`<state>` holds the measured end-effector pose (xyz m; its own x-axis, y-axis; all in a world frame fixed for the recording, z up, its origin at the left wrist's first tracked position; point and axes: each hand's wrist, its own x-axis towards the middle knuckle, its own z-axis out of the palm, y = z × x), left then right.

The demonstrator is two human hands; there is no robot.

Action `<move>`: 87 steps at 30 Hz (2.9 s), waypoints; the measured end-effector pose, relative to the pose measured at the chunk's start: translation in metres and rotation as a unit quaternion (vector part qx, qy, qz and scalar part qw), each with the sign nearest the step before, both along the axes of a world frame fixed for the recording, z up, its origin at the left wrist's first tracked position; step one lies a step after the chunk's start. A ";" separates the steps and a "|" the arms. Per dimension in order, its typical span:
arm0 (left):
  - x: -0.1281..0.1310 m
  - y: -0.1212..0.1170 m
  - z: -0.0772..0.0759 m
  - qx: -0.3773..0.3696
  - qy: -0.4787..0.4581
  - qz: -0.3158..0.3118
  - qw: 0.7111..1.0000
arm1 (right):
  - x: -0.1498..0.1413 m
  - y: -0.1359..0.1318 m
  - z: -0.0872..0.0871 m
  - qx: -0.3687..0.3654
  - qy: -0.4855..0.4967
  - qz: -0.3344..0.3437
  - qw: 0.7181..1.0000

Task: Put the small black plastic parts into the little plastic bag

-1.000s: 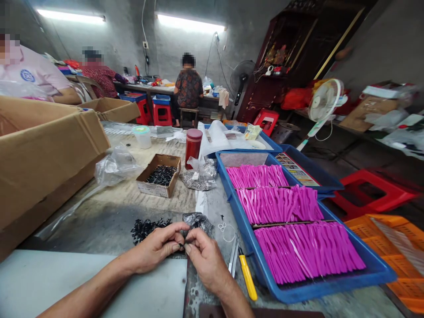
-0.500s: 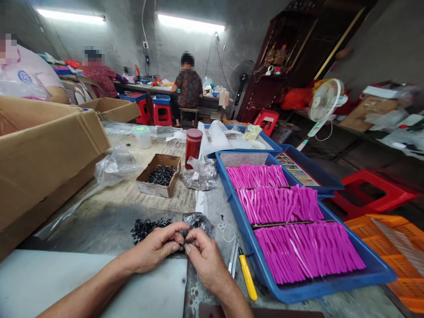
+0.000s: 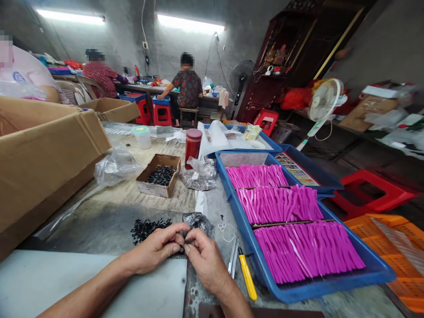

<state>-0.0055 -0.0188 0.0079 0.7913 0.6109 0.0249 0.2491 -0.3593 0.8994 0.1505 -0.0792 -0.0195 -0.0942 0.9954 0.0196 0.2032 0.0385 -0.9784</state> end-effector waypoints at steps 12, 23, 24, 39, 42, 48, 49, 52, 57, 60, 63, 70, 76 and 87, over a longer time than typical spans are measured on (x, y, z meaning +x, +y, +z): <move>-0.001 0.001 -0.005 -0.009 -0.022 0.001 1.000 | 0.000 0.000 0.000 0.002 0.007 -0.011 1.000; -0.001 0.000 -0.005 -0.016 -0.019 0.001 1.000 | 0.001 0.000 -0.004 0.001 0.005 -0.012 1.000; -0.001 0.000 -0.005 -0.015 -0.015 0.003 1.000 | 0.001 0.000 -0.003 0.001 0.003 -0.011 1.000; -0.001 0.001 -0.003 -0.013 -0.011 -0.008 1.000 | 0.001 -0.002 -0.002 0.002 -0.016 -0.006 1.000; -0.001 0.000 -0.003 -0.014 -0.009 -0.002 1.000 | 0.001 -0.002 -0.001 -0.002 -0.015 -0.004 1.000; -0.001 0.000 -0.001 -0.001 0.000 -0.008 1.000 | 0.001 -0.002 0.001 -0.007 -0.008 -0.005 1.000; -0.001 0.000 0.000 0.001 0.000 -0.008 1.000 | 0.000 -0.002 0.000 -0.007 -0.006 -0.006 1.000; -0.001 0.000 0.000 -0.001 0.001 -0.009 1.000 | 0.000 -0.002 -0.002 -0.001 -0.010 -0.009 1.000; -0.001 0.000 -0.002 -0.030 -0.013 0.006 0.999 | 0.001 -0.002 -0.003 0.007 -0.025 -0.012 1.000; 0.000 0.001 -0.003 -0.066 -0.024 0.025 0.997 | 0.000 -0.001 -0.003 0.002 -0.006 -0.015 1.000; 0.001 0.002 -0.004 -0.092 -0.035 0.049 0.994 | -0.001 -0.001 -0.003 0.000 0.012 -0.022 1.000; 0.001 0.005 -0.006 -0.146 -0.088 0.076 0.982 | -0.003 0.001 -0.003 -0.003 0.033 -0.038 0.999; 0.002 0.005 -0.003 -0.216 -0.122 0.088 0.965 | -0.003 0.001 -0.004 0.002 0.031 -0.050 0.998; 0.004 0.005 -0.010 -0.303 -0.174 0.080 0.934 | -0.006 0.002 -0.001 0.017 0.048 -0.046 0.998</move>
<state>-0.0019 -0.0140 -0.0025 0.6965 0.7065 -0.1254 -0.0888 0.2584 0.9619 0.1448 -0.0772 -0.0207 0.0018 0.9983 0.0584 0.1123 0.0578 -0.9920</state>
